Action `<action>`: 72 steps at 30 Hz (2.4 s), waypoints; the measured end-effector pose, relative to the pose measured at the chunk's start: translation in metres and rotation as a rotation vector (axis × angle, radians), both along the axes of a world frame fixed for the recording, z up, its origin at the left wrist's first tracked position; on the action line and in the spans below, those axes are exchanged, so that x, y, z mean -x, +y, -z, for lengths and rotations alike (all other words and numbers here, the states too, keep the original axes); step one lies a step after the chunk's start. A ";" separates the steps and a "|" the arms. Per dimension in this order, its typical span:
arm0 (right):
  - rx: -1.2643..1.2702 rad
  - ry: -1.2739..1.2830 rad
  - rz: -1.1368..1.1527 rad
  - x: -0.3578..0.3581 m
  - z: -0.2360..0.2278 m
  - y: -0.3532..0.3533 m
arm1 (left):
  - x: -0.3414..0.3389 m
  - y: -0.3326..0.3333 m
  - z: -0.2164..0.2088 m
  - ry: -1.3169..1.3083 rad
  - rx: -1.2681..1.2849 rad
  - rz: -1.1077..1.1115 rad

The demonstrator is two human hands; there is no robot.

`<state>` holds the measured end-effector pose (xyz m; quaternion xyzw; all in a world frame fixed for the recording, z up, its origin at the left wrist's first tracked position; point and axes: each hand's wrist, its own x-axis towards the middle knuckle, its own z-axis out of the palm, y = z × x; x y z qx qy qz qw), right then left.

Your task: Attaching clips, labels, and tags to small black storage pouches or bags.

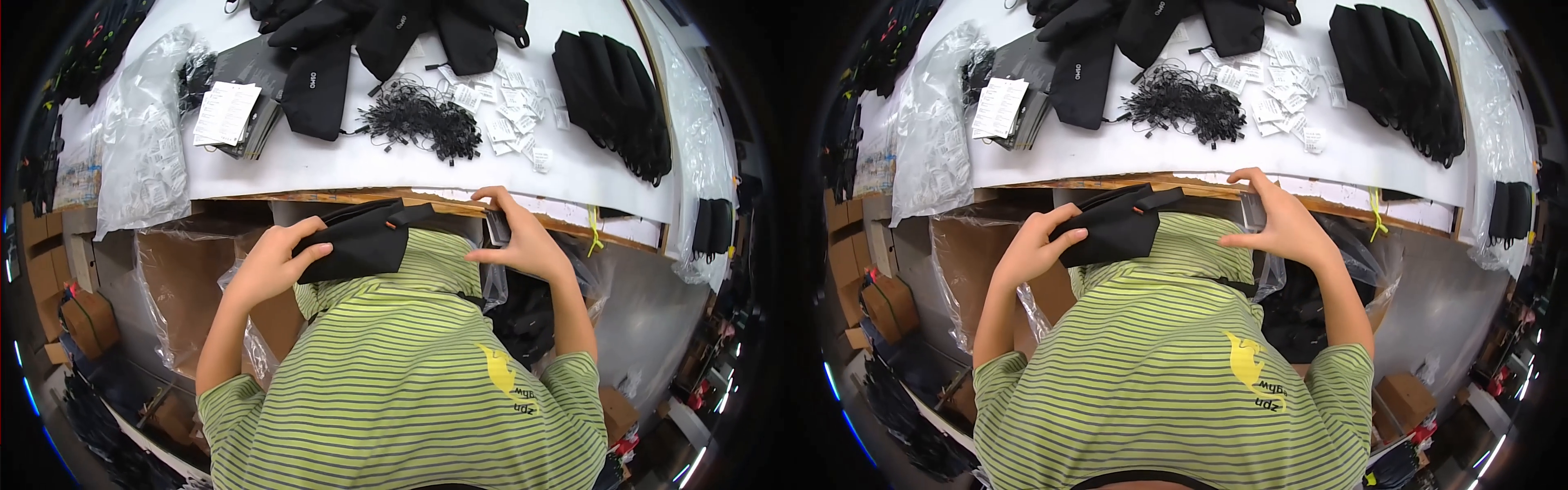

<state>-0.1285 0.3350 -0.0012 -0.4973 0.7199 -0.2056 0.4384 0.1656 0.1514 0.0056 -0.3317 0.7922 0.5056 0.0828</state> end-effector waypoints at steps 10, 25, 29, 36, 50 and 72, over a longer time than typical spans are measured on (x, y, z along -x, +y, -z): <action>0.638 -0.850 0.925 0.042 0.038 0.001 | 0.007 0.014 0.000 0.156 -0.099 0.080; 0.672 -0.666 0.987 -0.013 0.027 -0.061 | 0.029 0.017 -0.011 0.155 0.131 0.246; 0.433 -0.432 0.546 -0.031 -0.002 -0.050 | 0.054 0.021 -0.007 0.201 0.294 0.307; 0.145 0.160 -0.134 -0.031 0.002 -0.014 | 0.088 0.024 0.008 0.513 0.705 0.623; 0.333 0.275 -0.182 -0.022 -0.007 0.017 | 0.265 -0.062 0.113 0.578 0.946 0.352; 0.817 0.605 0.059 -0.032 -0.031 -0.050 | 0.113 0.017 0.053 1.101 -0.988 -0.690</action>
